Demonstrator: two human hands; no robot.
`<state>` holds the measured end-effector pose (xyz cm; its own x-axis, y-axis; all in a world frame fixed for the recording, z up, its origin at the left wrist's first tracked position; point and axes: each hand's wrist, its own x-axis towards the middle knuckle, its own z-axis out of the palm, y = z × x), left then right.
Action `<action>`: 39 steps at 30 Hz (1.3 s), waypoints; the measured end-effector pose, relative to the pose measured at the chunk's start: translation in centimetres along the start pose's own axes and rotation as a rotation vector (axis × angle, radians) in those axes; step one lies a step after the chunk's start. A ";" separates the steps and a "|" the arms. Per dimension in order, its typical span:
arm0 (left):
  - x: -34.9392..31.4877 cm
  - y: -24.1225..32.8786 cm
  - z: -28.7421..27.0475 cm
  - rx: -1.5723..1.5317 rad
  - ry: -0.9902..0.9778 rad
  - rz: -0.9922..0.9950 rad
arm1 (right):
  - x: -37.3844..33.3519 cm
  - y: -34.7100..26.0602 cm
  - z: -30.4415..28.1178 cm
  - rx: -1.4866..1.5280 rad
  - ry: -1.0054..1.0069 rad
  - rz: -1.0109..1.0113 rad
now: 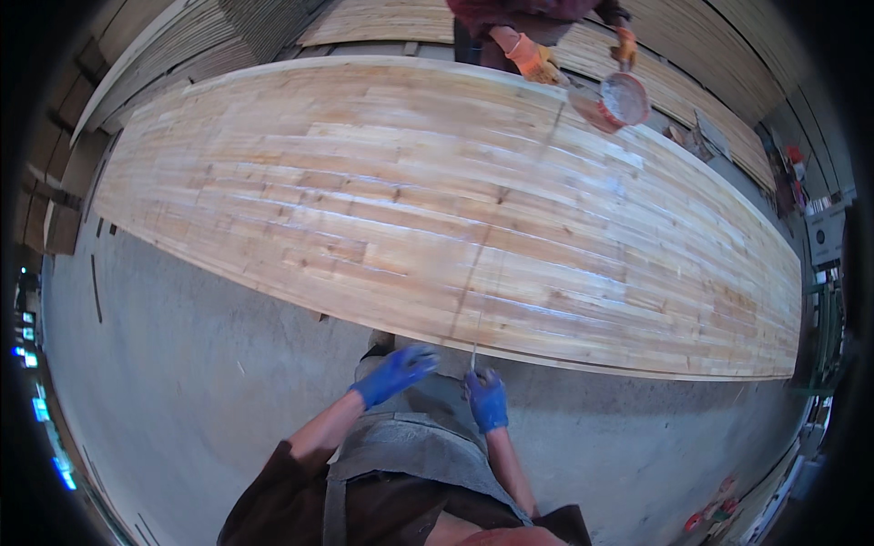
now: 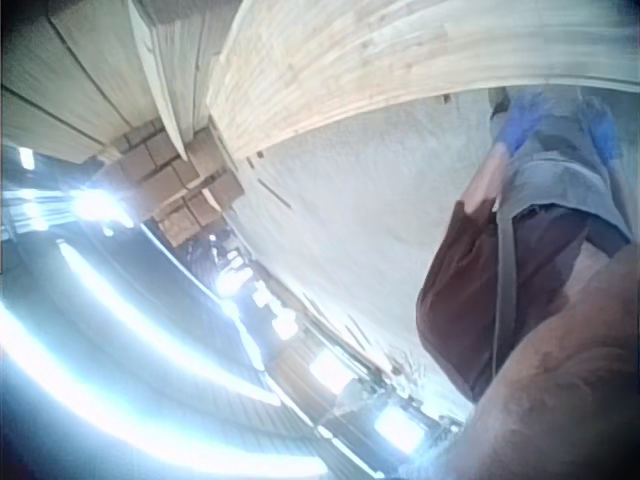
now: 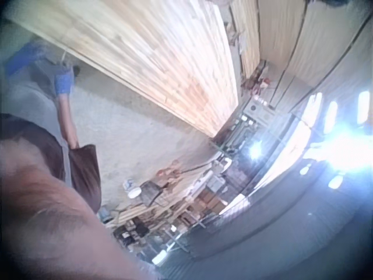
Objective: The person assembles a large wooden panel by placing thin wooden strips onto a metal frame and applying a white substance with a trowel. They then lift the completed panel, stack it with others, and use a metal rod to separate the layers. Finally, they return to the frame to apply more substance to the strips.
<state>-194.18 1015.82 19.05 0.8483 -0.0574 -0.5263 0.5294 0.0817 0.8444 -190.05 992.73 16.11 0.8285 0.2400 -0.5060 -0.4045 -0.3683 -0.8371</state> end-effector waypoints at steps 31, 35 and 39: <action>-0.9 8.2 -2.8 -0.006 -0.652 -0.044 | -40.1 9.7 34.8 -0.415 0.379 0.348; 7.8 13.7 3.6 -0.051 -0.785 -0.039 | -33.4 3.9 31.6 -0.362 0.557 0.347; 17.9 16.6 8.1 -0.012 -0.779 -0.075 | -25.1 -1.7 28.1 -0.103 0.728 0.319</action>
<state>-170.26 1008.05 24.46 0.5639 -0.7449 -0.3564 0.5892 0.0605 0.8057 -221.04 1012.60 24.35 0.7381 -0.5238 -0.4252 -0.6561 -0.4103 -0.6334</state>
